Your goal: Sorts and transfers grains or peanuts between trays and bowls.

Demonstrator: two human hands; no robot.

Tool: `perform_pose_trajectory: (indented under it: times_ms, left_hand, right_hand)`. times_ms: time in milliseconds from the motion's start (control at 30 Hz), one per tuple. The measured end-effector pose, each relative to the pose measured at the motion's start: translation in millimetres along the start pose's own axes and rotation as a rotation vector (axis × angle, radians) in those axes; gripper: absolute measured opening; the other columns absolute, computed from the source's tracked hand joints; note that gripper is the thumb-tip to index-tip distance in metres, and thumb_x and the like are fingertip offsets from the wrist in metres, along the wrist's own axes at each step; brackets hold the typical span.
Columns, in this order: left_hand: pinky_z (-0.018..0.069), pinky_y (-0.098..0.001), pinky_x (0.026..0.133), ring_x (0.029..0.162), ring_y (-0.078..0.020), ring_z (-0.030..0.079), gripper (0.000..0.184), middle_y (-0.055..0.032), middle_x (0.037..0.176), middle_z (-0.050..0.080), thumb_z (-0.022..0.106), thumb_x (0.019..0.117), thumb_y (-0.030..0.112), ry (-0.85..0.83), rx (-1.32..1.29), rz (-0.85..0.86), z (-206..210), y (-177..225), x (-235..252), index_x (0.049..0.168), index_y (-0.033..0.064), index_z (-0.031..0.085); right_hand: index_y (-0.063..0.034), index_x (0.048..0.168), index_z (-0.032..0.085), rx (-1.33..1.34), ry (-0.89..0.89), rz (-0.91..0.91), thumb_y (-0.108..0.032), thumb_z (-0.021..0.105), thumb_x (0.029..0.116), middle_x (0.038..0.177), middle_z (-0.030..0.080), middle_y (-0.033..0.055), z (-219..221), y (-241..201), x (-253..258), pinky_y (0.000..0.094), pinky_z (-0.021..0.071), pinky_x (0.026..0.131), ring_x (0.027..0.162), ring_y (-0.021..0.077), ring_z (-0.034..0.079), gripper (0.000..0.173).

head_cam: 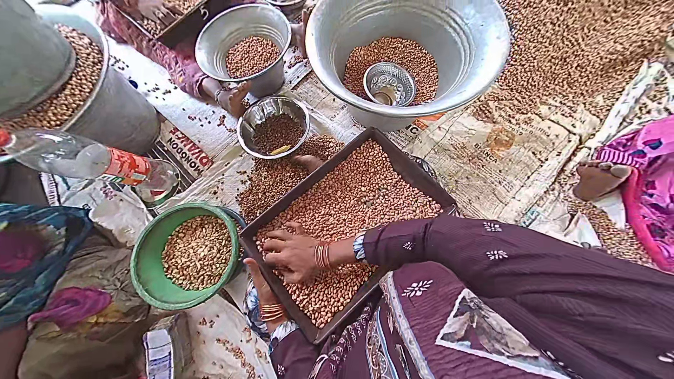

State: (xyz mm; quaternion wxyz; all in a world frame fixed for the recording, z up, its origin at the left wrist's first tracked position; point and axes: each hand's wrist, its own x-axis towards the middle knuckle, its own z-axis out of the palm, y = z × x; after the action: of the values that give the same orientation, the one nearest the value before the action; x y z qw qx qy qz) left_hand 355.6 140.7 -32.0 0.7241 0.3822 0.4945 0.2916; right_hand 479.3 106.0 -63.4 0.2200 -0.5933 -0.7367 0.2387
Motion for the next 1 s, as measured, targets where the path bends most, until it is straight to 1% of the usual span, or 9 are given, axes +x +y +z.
perform_pose_trajectory:
  times_ms: [33, 100, 233, 367, 567, 733, 833, 933, 1000]
  left_hand:
    - [0.0595, -0.0221, 0.086, 0.100, 0.0003, 0.070, 0.062, 0.0069, 0.107, 0.073, 0.045, 0.0969, 0.070, -0.177, -0.147, 0.179, -28, -26, 21, 0.129, 0.0191, 0.058]
    - [0.0593, -0.0240, 0.091, 0.109, -0.0007, 0.068, 0.065, 0.0080, 0.119, 0.073, 0.056, 0.0920, 0.071, -0.327, -0.158, 0.335, -45, -42, 41, 0.137, 0.0231, 0.058]
    - [0.0574, -0.0217, 0.095, 0.111, 0.0018, 0.067, 0.063, 0.0110, 0.119, 0.071, 0.050, 0.0982, 0.066, -0.244, -0.141, 0.330, -35, -37, 31, 0.139, 0.0180, 0.050]
    - [0.0583, -0.0199, 0.092, 0.106, 0.0021, 0.068, 0.047, 0.0087, 0.114, 0.072, 0.018, 0.1123, 0.038, -0.186, -0.190, 0.306, -28, -32, 30, 0.139, 0.0097, 0.044]
    - [0.0601, -0.0224, 0.087, 0.101, 0.0010, 0.070, 0.040, 0.0095, 0.109, 0.075, 0.040, 0.1083, 0.048, -0.229, -0.264, 0.251, -33, -36, 33, 0.130, 0.0201, 0.059]
    - [0.0584, -0.0204, 0.089, 0.104, 0.0034, 0.068, 0.040, 0.0128, 0.112, 0.073, 0.027, 0.1116, 0.043, -0.265, -0.262, 0.324, -33, -36, 39, 0.130, 0.0244, 0.056]
    - [0.0572, -0.0203, 0.093, 0.108, 0.0040, 0.067, 0.041, 0.0134, 0.117, 0.072, 0.026, 0.1117, 0.045, -0.274, -0.238, 0.332, -37, -37, 34, 0.134, 0.0249, 0.056]
    - [0.0601, -0.0227, 0.086, 0.101, 0.0015, 0.070, 0.045, 0.0097, 0.110, 0.074, 0.024, 0.1120, 0.044, -0.274, -0.304, 0.277, -37, -39, 33, 0.128, 0.0231, 0.059]
    - [0.0602, -0.0247, 0.087, 0.102, -0.0003, 0.070, 0.046, 0.0079, 0.111, 0.074, 0.023, 0.1118, 0.046, -0.268, -0.298, 0.256, -39, -39, 33, 0.131, 0.0225, 0.058]
  right_hand:
    - [-0.0210, 0.134, 0.067, -0.011, -0.056, 0.002, -0.037, 0.079, 0.0817, 0.154, 0.052, 0.0074, 0, -1, -2, 0.0779, 0.0124, 0.116, 0.155, 0.0377, 0.026, 0.056]
    - [-0.0219, 0.131, 0.069, -0.088, -0.198, -0.015, -0.040, 0.082, 0.0795, 0.156, 0.049, 0.0073, -13, 7, -18, 0.0832, 0.0084, 0.113, 0.156, 0.0408, 0.021, 0.056]
    - [-0.0241, 0.129, 0.069, -0.225, -0.308, 0.133, -0.040, 0.082, 0.0790, 0.155, 0.050, 0.0100, -52, 43, -76, 0.0876, 0.0079, 0.108, 0.149, 0.0459, 0.032, 0.055]
    - [-0.0280, 0.134, 0.067, -0.349, -0.129, 0.435, -0.052, 0.074, 0.0792, 0.158, 0.047, 0.0100, -91, 91, -134, 0.0842, 0.0092, 0.111, 0.149, 0.0441, 0.035, 0.060]
    - [-0.0360, 0.163, 0.030, -0.127, -0.124, 0.834, -0.069, 0.057, 0.0888, 0.171, 0.010, 0.0251, -83, 61, -175, 0.0880, 0.0175, 0.104, 0.153, 0.0580, 0.008, 0.085]
    - [-0.0359, 0.165, 0.024, 0.111, -0.382, 0.514, -0.061, 0.070, 0.0881, 0.171, 0.008, 0.0252, -49, -2, -119, 0.0898, 0.0210, 0.100, 0.146, 0.0653, 0.021, 0.093]
    - [-0.0331, 0.157, 0.042, 0.221, -0.420, 0.255, -0.042, 0.081, 0.0849, 0.173, 0.009, 0.0179, -23, -26, -81, 0.0922, 0.0168, 0.099, 0.148, 0.0620, 0.020, 0.083]
    - [-0.0219, 0.135, 0.064, 0.142, -0.474, 0.032, -0.032, 0.082, 0.0858, 0.166, 0.026, 0.0242, -10, -47, -65, 0.0882, 0.0261, 0.100, 0.150, 0.0578, 0.022, 0.053]
    - [-0.0215, 0.126, 0.072, 0.035, -0.471, -0.099, -0.032, 0.072, 0.0949, 0.161, 0.040, 0.0188, -6, -45, -78, 0.0876, 0.0219, 0.105, 0.151, 0.0533, 0.024, 0.033]
